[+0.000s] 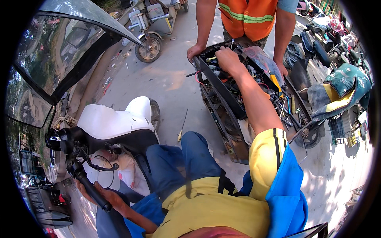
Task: The person repairs the handlebar assembly of a white motorcycle using various tools. They use a screwdriver to adjust components on the handlebar, then switch to pliers to manipulate wires and cables. The person works on the right side of the handlebar, adjusting the grip and internal mechanisms.
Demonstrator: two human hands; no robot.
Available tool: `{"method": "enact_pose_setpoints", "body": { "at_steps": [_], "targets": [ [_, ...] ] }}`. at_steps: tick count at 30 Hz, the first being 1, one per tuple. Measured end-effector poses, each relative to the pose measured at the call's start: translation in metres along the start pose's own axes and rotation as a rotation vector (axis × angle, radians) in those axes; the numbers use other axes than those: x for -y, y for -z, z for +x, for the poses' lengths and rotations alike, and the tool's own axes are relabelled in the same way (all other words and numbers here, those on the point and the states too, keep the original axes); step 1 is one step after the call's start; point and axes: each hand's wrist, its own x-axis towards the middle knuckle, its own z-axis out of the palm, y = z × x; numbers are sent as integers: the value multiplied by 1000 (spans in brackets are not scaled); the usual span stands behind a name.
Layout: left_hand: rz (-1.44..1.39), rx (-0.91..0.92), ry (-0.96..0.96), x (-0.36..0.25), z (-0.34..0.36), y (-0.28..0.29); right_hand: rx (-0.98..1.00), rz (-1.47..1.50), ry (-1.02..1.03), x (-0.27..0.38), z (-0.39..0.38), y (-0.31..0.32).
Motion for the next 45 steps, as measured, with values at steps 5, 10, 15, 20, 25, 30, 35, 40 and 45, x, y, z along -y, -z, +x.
{"method": "enact_pose_setpoints", "body": {
  "at_steps": [5,10,15,20,25,30,35,40,45],
  "targets": [
    [-3,-6,18,2,-3,5,-40,-45,-45,10,-8,-2],
    [-44,22,16,-4,5,5,-48,220,-254,2,-15,11],
    [-74,38,-41,-9,9,5,-484,897,-509,-44,-16,19],
    [-28,75,-91,10,6,12,-736,1752,-458,-39,-25,51],
    [-16,69,-46,16,-2,20,-826,2018,-348,6,-52,97],
    [-51,104,41,20,-16,23,-913,1761,-257,23,-56,104],
    [-67,-14,141,24,-43,27,-958,1969,-231,32,-78,117],
    [-614,363,579,1,-111,14,-243,2330,-21,158,-146,117],
    [-803,586,225,-57,-91,-33,232,2426,-126,268,-213,63]
  ]
}}
